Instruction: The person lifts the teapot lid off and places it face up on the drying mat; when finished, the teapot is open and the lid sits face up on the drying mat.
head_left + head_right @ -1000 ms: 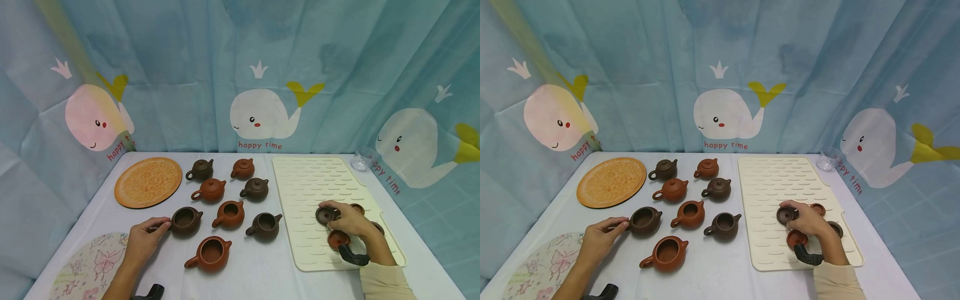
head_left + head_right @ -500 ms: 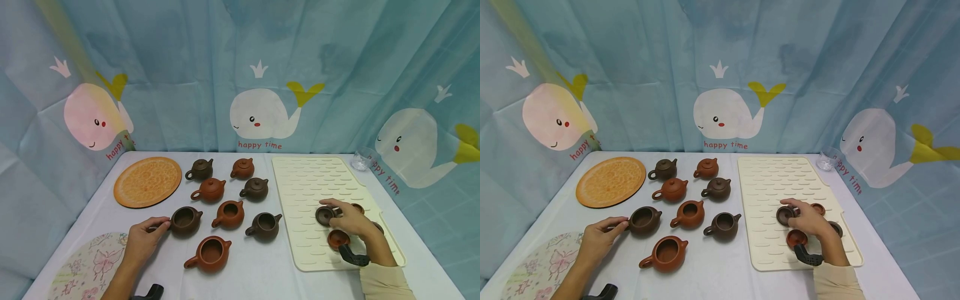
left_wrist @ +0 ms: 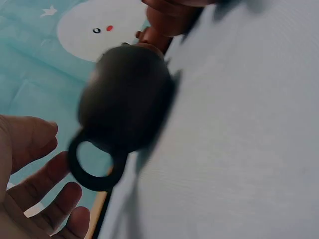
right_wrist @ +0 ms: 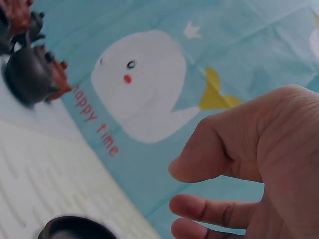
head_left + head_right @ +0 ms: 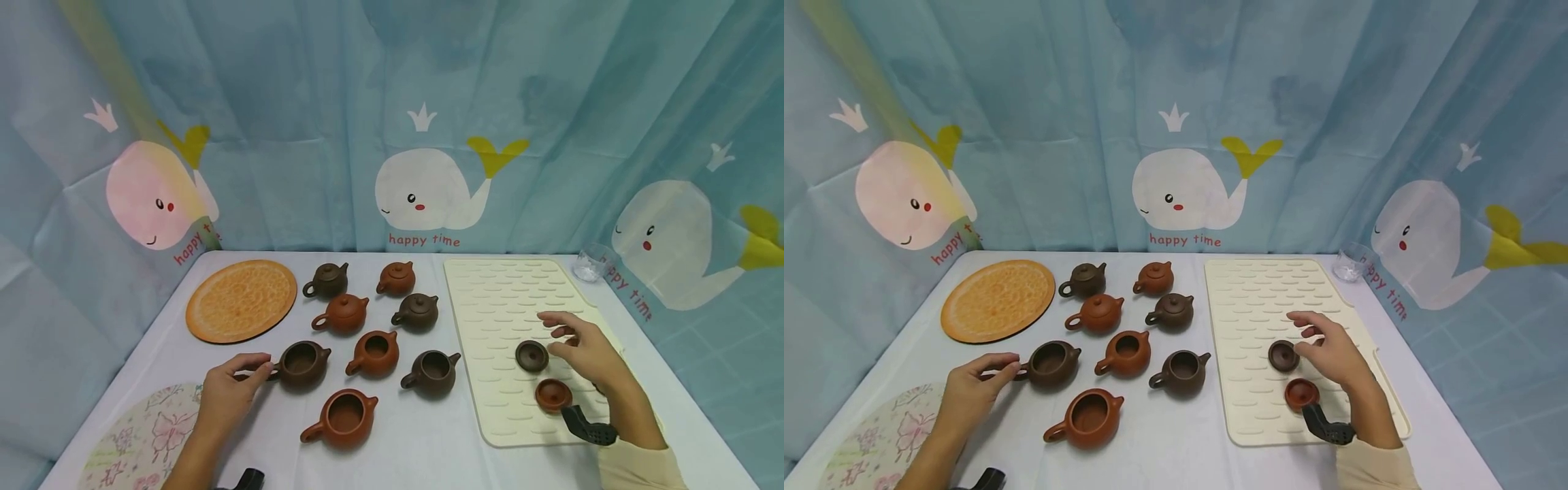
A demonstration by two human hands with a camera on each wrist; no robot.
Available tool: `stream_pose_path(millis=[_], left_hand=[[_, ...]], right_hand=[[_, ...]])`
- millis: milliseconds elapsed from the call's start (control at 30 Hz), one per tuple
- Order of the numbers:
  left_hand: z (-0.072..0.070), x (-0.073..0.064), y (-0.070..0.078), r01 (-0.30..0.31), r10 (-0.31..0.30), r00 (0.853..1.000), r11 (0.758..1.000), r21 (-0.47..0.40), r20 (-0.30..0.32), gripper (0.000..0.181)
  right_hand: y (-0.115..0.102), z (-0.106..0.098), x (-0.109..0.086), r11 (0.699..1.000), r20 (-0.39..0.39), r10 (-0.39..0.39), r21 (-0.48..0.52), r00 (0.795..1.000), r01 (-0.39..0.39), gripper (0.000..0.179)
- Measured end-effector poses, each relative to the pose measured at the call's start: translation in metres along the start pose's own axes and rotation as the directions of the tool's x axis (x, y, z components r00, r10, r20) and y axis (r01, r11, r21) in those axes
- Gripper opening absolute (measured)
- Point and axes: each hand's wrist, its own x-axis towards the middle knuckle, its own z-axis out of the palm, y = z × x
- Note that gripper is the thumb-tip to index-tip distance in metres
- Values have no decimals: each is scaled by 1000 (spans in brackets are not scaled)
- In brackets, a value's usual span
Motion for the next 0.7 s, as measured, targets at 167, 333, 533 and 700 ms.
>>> stream_pose_path(millis=[167, 333, 533, 700], left_hand=[[-13, 0, 20, -43, 42, 997, 999, -15, -66, 17], [-21, 1, 44, -147, 146, 986, 989, -13, -75, 18], [-18, 10, 70, -254, 253, 967, 965, -60, -23, 18], [-7, 20, 85, -272, 276, 961, 955, -119, 19, 18]], right_hand=[[-16, -10, 0, 996, -35, -93, 7, 995, 94, 45], [-35, -20, 5, 993, -19, -94, 69, 995, 95, 43], [-57, -27, 18, 982, -19, -179, 53, 984, 179, 42], [-71, -26, 30, 964, -21, -265, 14, 964, 265, 40]])
